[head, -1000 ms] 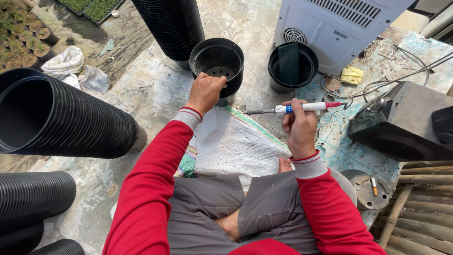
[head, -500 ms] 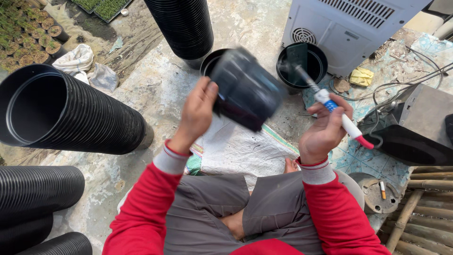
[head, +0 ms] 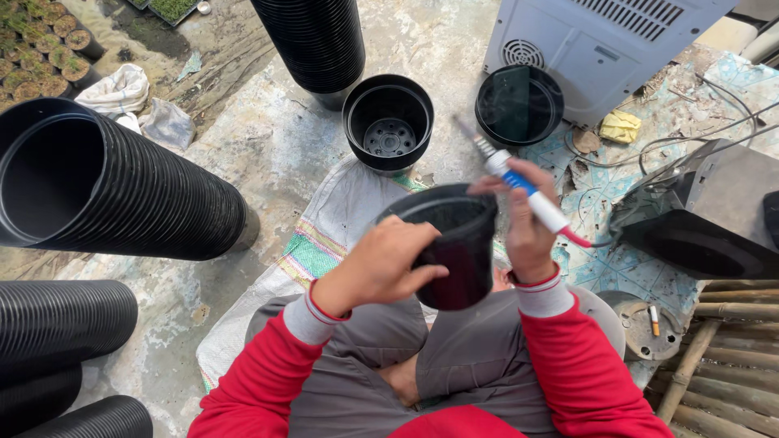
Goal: The person uses a soldering iron to melt drainage holes into the bottom of several plastic nursery pots, picking them up from a stack and placing them back after finishing.
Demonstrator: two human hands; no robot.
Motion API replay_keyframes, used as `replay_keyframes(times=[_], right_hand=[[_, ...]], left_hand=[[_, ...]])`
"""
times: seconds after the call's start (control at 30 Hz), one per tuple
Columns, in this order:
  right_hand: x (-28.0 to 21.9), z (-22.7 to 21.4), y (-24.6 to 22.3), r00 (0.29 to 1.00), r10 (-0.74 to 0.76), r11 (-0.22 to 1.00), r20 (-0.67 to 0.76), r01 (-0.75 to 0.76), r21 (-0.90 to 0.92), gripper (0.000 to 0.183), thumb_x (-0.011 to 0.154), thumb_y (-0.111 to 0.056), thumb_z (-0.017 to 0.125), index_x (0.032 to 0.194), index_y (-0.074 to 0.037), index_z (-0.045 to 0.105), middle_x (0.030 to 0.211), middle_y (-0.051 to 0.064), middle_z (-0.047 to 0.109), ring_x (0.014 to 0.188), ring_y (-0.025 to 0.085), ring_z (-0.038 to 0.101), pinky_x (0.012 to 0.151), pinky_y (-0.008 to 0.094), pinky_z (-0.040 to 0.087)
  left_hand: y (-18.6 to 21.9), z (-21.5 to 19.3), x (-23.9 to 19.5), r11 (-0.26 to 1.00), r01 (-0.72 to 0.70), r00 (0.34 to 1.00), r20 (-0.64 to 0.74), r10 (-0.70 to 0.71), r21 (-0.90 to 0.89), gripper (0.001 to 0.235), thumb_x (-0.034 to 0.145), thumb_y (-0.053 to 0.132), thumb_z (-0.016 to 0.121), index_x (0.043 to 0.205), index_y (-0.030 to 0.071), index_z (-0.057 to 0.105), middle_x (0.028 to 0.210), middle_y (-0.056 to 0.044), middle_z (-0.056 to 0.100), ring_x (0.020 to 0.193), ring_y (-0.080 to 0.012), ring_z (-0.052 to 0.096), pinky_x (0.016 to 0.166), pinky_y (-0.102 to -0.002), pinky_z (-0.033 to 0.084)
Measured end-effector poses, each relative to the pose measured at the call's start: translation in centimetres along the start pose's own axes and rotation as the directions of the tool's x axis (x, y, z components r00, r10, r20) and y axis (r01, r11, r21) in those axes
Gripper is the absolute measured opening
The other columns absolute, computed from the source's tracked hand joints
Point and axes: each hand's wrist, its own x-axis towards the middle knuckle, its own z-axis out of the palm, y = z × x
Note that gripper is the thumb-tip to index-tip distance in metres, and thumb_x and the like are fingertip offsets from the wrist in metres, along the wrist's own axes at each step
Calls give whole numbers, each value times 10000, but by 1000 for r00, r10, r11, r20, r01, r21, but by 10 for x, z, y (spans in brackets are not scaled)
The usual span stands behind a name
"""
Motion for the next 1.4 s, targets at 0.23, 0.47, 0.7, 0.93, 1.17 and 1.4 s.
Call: replay_keyframes(times=[0.23,0.47,0.7,0.93,1.17,1.4], right_hand=[[-7,5,17,946,305,952,-111,-301,56,236,1140,-182,510,1252,1,607,846,70,676,623,12,456,567,187,355],[-10,19,36,928,366,931,-71,-366,7,208,1127,-168,535,1207,3,622,853,75,696,662,38,533,597,201,429],[-9,12,19,908,399,913,-129,-406,-34,150,1100,-112,586,1166,20,618,791,67,659,619,66,554,556,209,430],[-22,25,1,944,328,900,20,-306,-311,122,1088,-76,612,1059,29,667,784,37,642,664,79,609,606,224,473],[-26,33,2,919,393,870,32,-360,-337,121,1082,-83,617,1054,25,663,775,34,634,646,69,600,581,222,456],[-29,37,8,922,383,854,59,-329,-404,123,1090,-87,620,1066,24,667,749,28,629,645,69,591,587,226,449]], left_hand=[[-8,27,-13,995,100,955,-276,-105,-31,365,879,389,747,1036,69,667,869,-100,671,780,-328,626,746,-423,457],[-45,86,-32,930,324,789,-493,-367,-174,449,1109,277,514,740,22,520,689,-170,538,661,-392,560,633,-443,423],[-98,103,-40,847,531,719,-519,-464,-22,489,1072,287,538,641,58,537,576,-139,536,534,-364,560,525,-480,395],[-130,123,-42,810,585,687,-551,-474,32,484,1073,334,532,665,89,619,589,-124,598,534,-362,604,515,-469,426],[-139,129,-39,775,631,675,-515,-528,32,508,1079,349,520,653,90,616,574,-114,603,521,-351,606,519,-472,434],[-140,132,-39,782,621,681,-534,-502,56,516,1082,358,523,645,95,601,568,-100,602,507,-332,600,521,-459,443]])
